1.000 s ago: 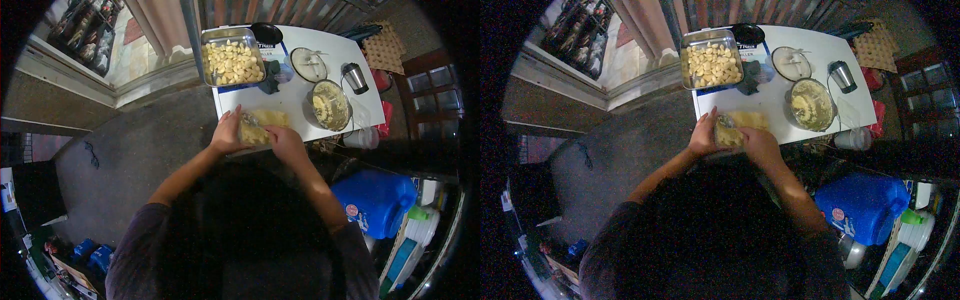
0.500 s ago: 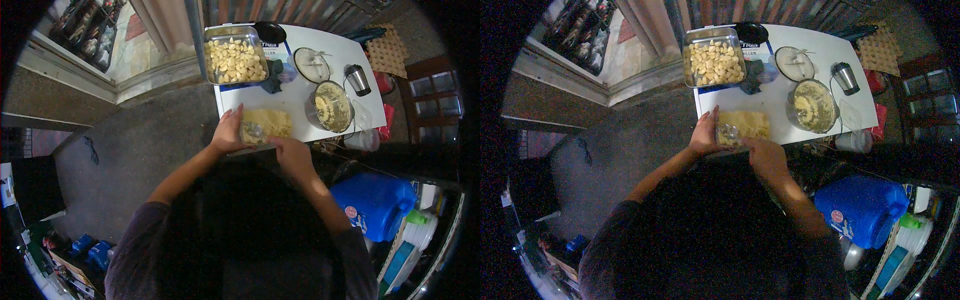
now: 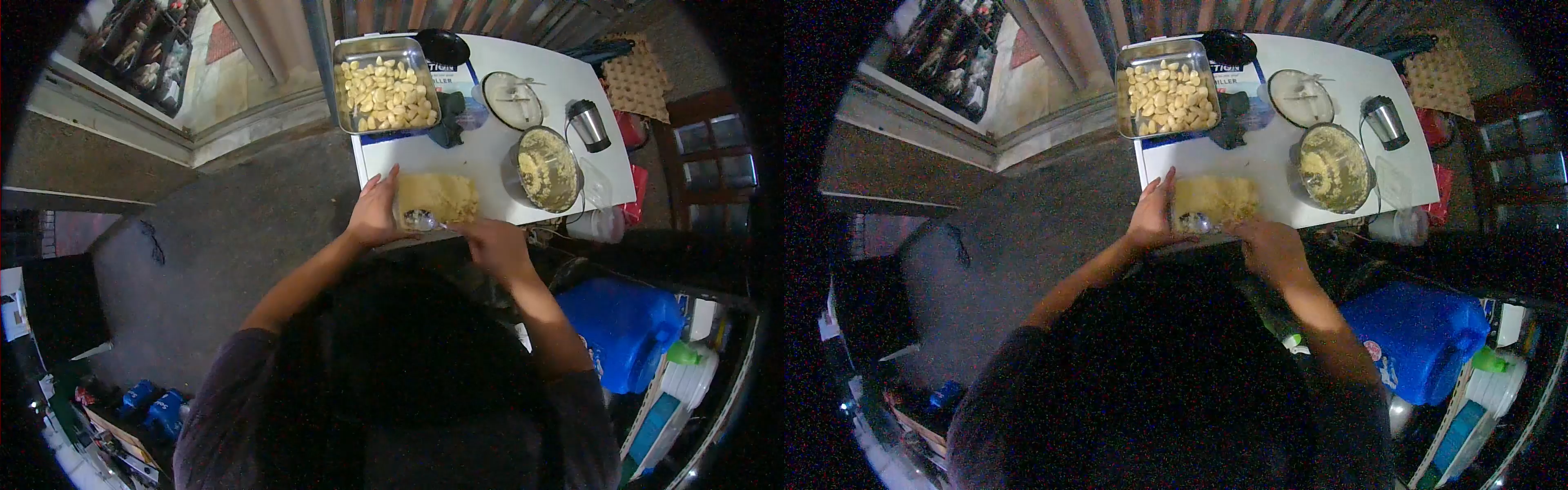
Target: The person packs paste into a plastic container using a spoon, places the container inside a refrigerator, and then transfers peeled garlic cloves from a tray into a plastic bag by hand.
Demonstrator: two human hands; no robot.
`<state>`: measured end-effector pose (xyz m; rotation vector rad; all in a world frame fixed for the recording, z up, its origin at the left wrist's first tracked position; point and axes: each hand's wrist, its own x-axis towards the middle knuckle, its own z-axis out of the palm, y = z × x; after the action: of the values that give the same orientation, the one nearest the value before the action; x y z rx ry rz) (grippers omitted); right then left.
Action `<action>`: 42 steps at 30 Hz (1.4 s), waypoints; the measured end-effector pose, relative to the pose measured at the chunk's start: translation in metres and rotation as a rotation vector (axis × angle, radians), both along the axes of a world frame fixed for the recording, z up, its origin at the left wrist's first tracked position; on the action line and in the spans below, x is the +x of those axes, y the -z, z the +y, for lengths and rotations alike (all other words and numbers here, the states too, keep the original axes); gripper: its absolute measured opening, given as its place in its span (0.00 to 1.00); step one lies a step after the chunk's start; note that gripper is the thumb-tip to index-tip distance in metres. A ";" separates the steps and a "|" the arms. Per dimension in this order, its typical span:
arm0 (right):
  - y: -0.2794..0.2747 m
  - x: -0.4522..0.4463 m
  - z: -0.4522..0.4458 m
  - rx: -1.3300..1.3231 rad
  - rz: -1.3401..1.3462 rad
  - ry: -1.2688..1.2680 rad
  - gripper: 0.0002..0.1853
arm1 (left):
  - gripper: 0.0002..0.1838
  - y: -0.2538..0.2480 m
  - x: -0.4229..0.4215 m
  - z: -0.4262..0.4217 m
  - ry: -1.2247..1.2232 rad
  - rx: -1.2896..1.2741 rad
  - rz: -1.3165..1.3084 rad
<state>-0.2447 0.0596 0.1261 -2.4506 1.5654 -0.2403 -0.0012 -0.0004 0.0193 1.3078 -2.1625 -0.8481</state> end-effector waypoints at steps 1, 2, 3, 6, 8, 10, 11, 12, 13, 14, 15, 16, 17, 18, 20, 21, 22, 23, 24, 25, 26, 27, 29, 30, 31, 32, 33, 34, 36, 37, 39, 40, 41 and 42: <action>0.001 -0.001 0.000 0.011 0.041 -0.001 0.16 | 0.74 -0.002 -0.001 0.001 -0.016 -0.012 -0.021; 0.002 -0.003 0.000 0.023 0.084 -0.002 0.16 | 0.73 -0.003 -0.003 0.003 -0.032 -0.023 -0.039; -0.002 -0.004 -0.004 0.021 0.102 -0.008 0.16 | 0.73 -0.005 -0.004 0.002 -0.025 -0.015 -0.040; -0.017 -0.002 -0.012 0.014 0.092 -0.068 0.16 | 0.73 -0.005 -0.001 0.002 -0.013 -0.002 -0.031; -0.021 -0.003 -0.012 0.006 0.016 -0.139 0.16 | 0.73 0.001 -0.002 -0.001 0.007 -0.013 0.008; -0.005 -0.008 -0.014 -0.019 0.028 -0.152 0.16 | 0.74 -0.003 -0.002 0.000 0.006 -0.020 -0.004; 0.001 -0.012 -0.016 -0.031 0.038 -0.160 0.16 | 0.74 -0.004 -0.003 0.001 0.003 -0.025 -0.007; -0.003 -0.011 -0.019 -0.054 0.033 -0.146 0.16 | 0.74 -0.005 -0.004 0.001 0.005 -0.022 -0.008; -0.011 -0.009 -0.023 -0.078 0.028 -0.135 0.16 | 0.75 -0.005 -0.004 0.002 0.005 -0.021 -0.010; -0.014 -0.007 -0.025 -0.102 0.019 -0.128 0.16 | 0.75 -0.005 -0.003 0.002 0.000 -0.019 -0.016; -0.014 -0.005 -0.024 -0.091 0.038 -0.162 0.16 | 0.75 -0.005 -0.002 0.002 -0.002 -0.020 -0.014; -0.013 -0.003 -0.021 -0.081 0.056 -0.193 0.16 | 0.75 -0.005 -0.002 0.002 -0.001 -0.022 -0.012; -0.013 -0.003 -0.019 -0.071 0.077 -0.220 0.16 | 0.75 -0.004 -0.003 0.001 0.004 -0.024 -0.008; -0.009 -0.003 -0.019 -0.084 0.064 -0.200 0.16 | 0.76 -0.004 -0.002 0.001 0.006 -0.028 -0.004; 0.002 -0.005 -0.018 -0.107 0.041 -0.162 0.15 | 0.76 -0.004 -0.003 0.002 0.008 -0.034 0.007; -0.001 -0.004 -0.018 -0.108 0.012 -0.125 0.15 | 0.76 -0.004 -0.004 0.002 0.013 -0.027 0.011; -0.007 -0.003 -0.018 -0.109 -0.019 -0.091 0.15 | 0.76 -0.005 -0.003 0.002 0.015 -0.020 0.013; -0.010 0.000 -0.019 -0.111 -0.052 -0.058 0.14 | 0.76 -0.006 -0.002 0.001 0.016 -0.014 0.013; -0.010 0.001 -0.016 -0.084 -0.013 -0.051 0.15 | 0.76 -0.005 -0.002 0.002 0.007 -0.022 0.014; -0.010 0.002 -0.009 -0.057 0.027 -0.041 0.15 | 0.76 -0.004 -0.002 0.003 0.002 -0.029 0.016; -0.010 0.003 -0.004 -0.032 0.068 -0.028 0.15 | 0.76 -0.002 -0.002 0.002 0.000 -0.038 0.019; -0.003 0.004 -0.002 -0.022 0.048 -0.004 0.16 | 0.76 0.000 -0.002 0.001 0.003 -0.036 0.025; 0.016 0.006 0.004 -0.001 0.011 0.048 0.17 | 0.76 0.003 -0.003 0.001 0.015 -0.029 0.039; 0.015 0.006 0.005 0.000 -0.011 0.087 0.17 | 0.76 0.002 -0.003 0.000 0.022 -0.017 0.034; 0.012 0.007 0.006 0.002 -0.034 0.124 0.17 | 0.76 0.000 -0.003 0.001 0.027 -0.004 0.028; 0.009 0.010 0.006 0.005 -0.059 0.161 0.17 | 0.76 -0.002 -0.002 0.001 0.031 0.009 0.020; 0.003 0.014 0.009 0.016 -0.069 0.199 0.17 | 0.76 -0.003 -0.001 0.002 0.023 0.027 0.015; -0.005 0.019 0.016 0.028 -0.079 0.242 0.16 | 0.76 -0.004 0.000 0.003 0.021 0.046 0.010; -0.005 0.027 0.027 0.037 -0.108 0.284 0.16 | 0.75 0.000 -0.002 0.000 0.030 0.041 0.017; 0.005 0.031 0.031 0.033 -0.129 0.275 0.17 | 0.75 0.008 -0.002 -0.002 0.037 0.018 0.027; 0.020 0.038 0.033 0.056 -0.153 0.284 0.17 | 0.74 0.014 0.000 -0.004 0.036 -0.020 0.032; 0.026 0.041 0.034 0.086 -0.154 0.303 0.18 | 0.73 0.011 0.000 -0.003 0.031 -0.030 0.029; 0.029 0.044 0.035 0.115 -0.154 0.321 0.18 | 0.73 0.010 0.000 -0.001 0.026 -0.041 0.027; 0.025 0.046 0.036 0.089 -0.161 0.354 0.16 | 0.73 0.010 0.001 -0.001 0.021 -0.033 0.023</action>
<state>-0.1986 0.0959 0.1014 -2.0205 1.8821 -0.4056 -0.0006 -0.0014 0.0092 1.2553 -2.1664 -0.8280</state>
